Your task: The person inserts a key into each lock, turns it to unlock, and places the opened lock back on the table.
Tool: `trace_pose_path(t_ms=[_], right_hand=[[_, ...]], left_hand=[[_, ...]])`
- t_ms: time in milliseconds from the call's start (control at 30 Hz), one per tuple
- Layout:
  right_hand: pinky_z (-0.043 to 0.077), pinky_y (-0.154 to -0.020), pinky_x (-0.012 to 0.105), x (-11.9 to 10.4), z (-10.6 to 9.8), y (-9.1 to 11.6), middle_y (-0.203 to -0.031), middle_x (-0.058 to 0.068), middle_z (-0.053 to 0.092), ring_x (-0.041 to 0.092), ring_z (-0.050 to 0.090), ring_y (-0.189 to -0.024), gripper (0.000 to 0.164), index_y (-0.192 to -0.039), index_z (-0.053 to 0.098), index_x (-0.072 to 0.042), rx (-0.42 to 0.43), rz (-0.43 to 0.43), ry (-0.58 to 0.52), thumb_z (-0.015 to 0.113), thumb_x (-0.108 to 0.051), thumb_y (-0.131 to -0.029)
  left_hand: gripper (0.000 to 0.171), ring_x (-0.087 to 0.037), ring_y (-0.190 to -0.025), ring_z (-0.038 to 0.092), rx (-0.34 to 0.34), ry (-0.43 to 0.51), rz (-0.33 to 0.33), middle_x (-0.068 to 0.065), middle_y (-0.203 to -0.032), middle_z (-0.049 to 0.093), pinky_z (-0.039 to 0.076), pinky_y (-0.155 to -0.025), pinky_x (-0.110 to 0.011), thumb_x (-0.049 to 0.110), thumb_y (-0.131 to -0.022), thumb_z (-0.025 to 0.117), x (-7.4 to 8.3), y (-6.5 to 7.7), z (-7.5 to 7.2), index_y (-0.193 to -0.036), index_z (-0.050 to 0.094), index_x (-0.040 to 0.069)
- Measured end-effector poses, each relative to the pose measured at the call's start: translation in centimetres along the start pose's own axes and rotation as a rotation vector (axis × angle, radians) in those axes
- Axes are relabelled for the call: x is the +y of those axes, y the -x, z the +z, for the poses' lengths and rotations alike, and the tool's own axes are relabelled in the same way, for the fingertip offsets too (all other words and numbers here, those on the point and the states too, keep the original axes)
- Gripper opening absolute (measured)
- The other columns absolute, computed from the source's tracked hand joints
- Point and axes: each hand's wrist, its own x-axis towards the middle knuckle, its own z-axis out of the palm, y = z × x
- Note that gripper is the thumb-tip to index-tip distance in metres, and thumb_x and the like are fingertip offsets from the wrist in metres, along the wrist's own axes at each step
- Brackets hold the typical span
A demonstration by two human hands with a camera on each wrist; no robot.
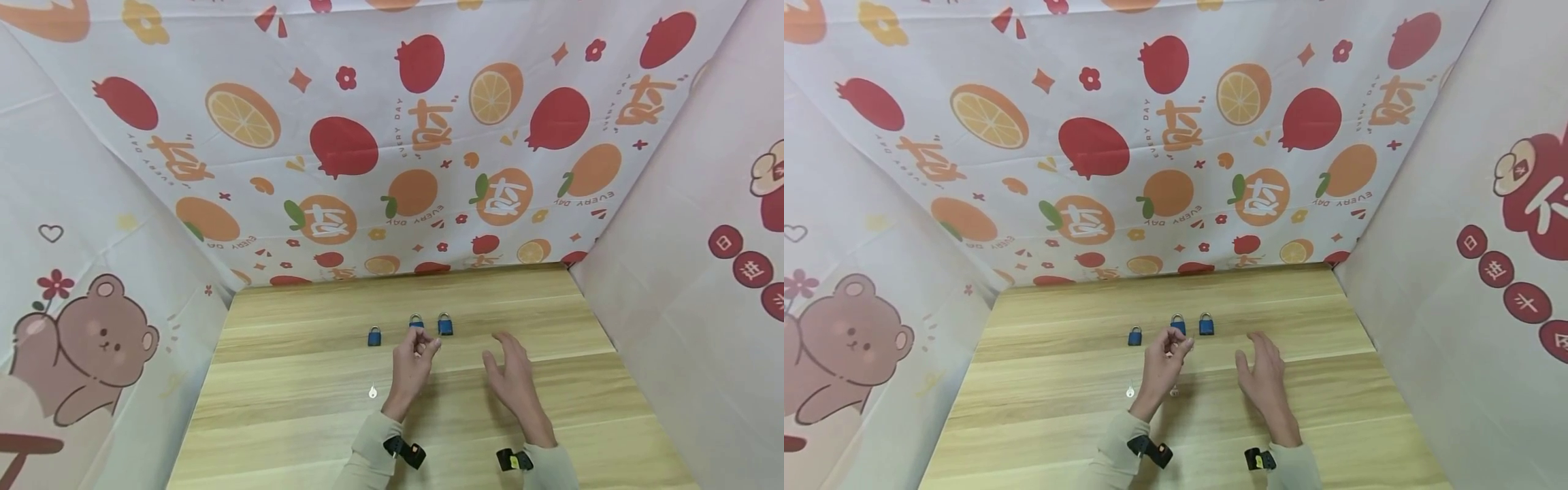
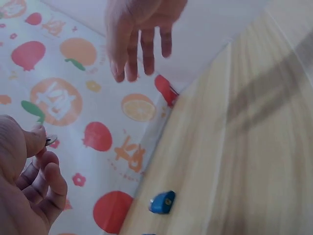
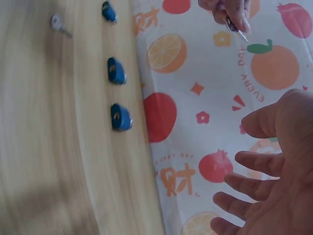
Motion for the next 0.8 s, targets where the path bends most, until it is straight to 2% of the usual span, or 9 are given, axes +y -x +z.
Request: trace_pose_path(t_ms=[167,400,533,667,800], right_hand=[[0.032,-0.116,0.067,-0.9,-0.3,-0.2,-0.150,0.027,0.047,0.046,0.040,-0.143,0.045,-0.141,0.050,0.001,-0.025,0.002,-0.105,0.060,-0.017,-0.101],[0.038,-0.113,0.064,-2.3,-0.7,-0.5,-0.150,0.023,0.050,0.044,0.045,-0.140,0.044,-0.143,0.051,-0.002,-0.074,0.030,-0.231,0.060,-0.019,-0.102],[0.039,-0.113,0.062,-2.8,-0.8,-0.6,-0.150,0.020,0.051,0.043,0.045,-0.140,0.044,-0.143,0.050,-0.006,-0.102,0.052,-0.265,0.060,-0.020,-0.103],[0.040,-0.112,0.062,-3.2,-0.6,-0.6,-0.148,0.020,0.053,0.041,0.047,-0.138,0.042,-0.141,0.053,-0.005,-0.103,0.052,-0.292,0.061,-0.018,-0.102],[0.043,-0.111,0.060,-3.8,-0.4,-0.5,-0.145,0.020,0.057,0.039,0.050,-0.136,0.038,-0.138,0.057,-0.005,-0.106,0.049,-0.340,0.061,-0.016,-0.101]], left_hand=[[0.018,-0.009,-0.069,0.056,-0.017,0.074,-0.003,-0.007,-0.091,0.068,0.045,-0.056,-0.016,0.016,-0.097,0.069,1.2,-0.1,0.0,-0.104,0.061,0.002],[0.012,-0.010,-0.067,0.056,-0.061,0.162,-0.024,-0.011,-0.093,0.067,0.047,-0.045,-0.018,0.013,-0.099,0.065,2.3,-0.2,0.0,-0.106,0.059,0.006],[0.011,-0.010,-0.068,0.057,-0.083,0.181,-0.031,-0.012,-0.095,0.068,0.048,-0.045,-0.019,0.012,-0.100,0.064,3.0,-0.2,-0.2,-0.109,0.059,0.008],[0.012,-0.014,-0.069,0.058,-0.101,0.222,-0.048,-0.014,-0.096,0.066,0.049,-0.046,-0.020,0.013,-0.100,0.064,3.6,-0.2,-0.3,-0.110,0.058,0.009],[0.011,-0.025,-0.071,0.059,-0.118,0.252,-0.051,-0.012,-0.096,0.062,0.049,-0.047,-0.019,0.013,-0.101,0.063,3.8,0.0,-0.3,-0.110,0.057,0.011]])
